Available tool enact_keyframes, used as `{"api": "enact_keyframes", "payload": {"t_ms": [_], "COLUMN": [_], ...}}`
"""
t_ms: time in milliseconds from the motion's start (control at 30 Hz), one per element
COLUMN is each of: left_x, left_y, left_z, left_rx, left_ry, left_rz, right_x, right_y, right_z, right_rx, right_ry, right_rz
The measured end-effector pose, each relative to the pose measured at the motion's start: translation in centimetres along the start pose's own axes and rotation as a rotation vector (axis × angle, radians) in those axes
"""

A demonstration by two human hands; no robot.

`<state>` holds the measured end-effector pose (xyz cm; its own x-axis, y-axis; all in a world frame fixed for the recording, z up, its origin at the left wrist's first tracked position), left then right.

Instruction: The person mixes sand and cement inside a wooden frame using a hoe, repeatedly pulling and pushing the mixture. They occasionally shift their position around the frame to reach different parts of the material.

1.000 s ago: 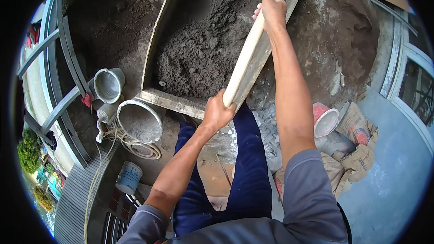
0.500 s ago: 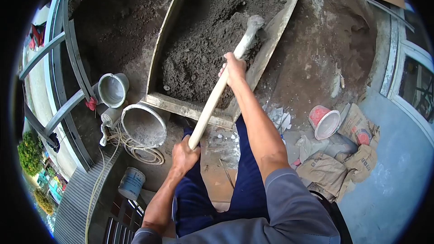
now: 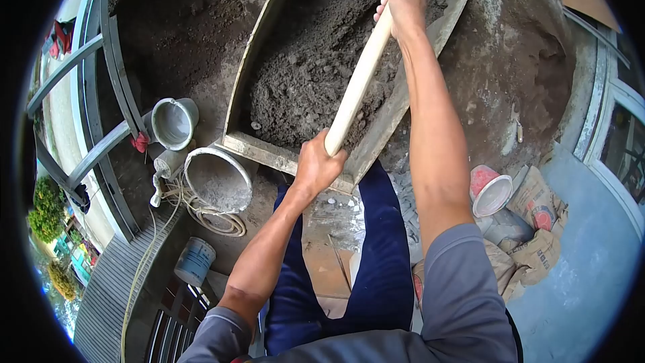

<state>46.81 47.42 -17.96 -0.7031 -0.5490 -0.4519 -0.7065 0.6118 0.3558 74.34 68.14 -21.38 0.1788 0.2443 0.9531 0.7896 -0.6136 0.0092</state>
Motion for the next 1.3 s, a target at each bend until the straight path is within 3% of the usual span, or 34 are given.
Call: {"api": "enact_keyframes", "payload": {"t_ms": [100, 200, 233, 400, 533, 633, 733, 833, 933, 1067, 1300], "left_x": [-0.6, 3.3, 5.3, 15.3, 21.5, 17.1, 7.6, 0.0, -0.3, 2.9, 6.2], "left_y": [0.3, 1.8, 1.7, 2.6, 1.0, -1.0, -3.8, -5.6, -7.2, -7.2, -2.4], "left_z": [1.0, -2.7, -4.5, -13.1, -18.6, -14.4, -6.2, 1.0, 6.1, 5.9, -3.5], "left_rx": [-0.031, -0.053, -0.021, -0.028, 0.029, 0.026, 0.047, 0.060, 0.072, 0.042, 0.013], "left_ry": [0.138, 0.258, 0.326, 0.306, 0.137, -0.032, -0.154, -0.166, -0.083, 0.072, 0.240], "left_rz": [0.020, 0.123, 0.112, 0.113, -0.003, 0.025, -0.075, -0.076, -0.071, -0.006, 0.234], "right_x": [-10.7, -15.9, -16.0, -12.8, -6.1, -0.2, 6.4, 5.2, -3.1, -13.3, -16.8], "right_y": [-1.6, -3.0, -3.1, -3.3, -2.2, 0.1, 2.1, 4.6, 5.6, 5.3, 4.5], "right_z": [3.1, -3.7, -6.8, -20.0, -28.2, -23.6, -12.8, -2.8, 3.2, 2.5, -7.1], "right_rx": [0.042, 0.053, 0.046, 0.015, 0.088, 0.008, -0.087, -0.112, -0.126, -0.151, -0.126], "right_ry": [-0.221, -0.380, -0.417, -0.431, -0.425, -0.227, 0.063, 0.114, 0.005, -0.209, -0.442], "right_rz": [-0.049, 0.063, 0.023, 0.029, 0.064, 0.078, -0.006, -0.031, -0.092, -0.137, 0.047]}}
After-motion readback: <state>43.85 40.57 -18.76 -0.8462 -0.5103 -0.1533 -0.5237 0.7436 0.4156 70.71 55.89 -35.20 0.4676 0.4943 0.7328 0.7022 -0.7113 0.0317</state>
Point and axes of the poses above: each hand's wrist, its own z-axis towards the middle knuckle, its own y-axis out of the back of the hand, x = y × z, the point moved 5 cm from there along z, towards the middle knuckle, and after that the axes turned 15 degrees about y, right-handed, at the moved point
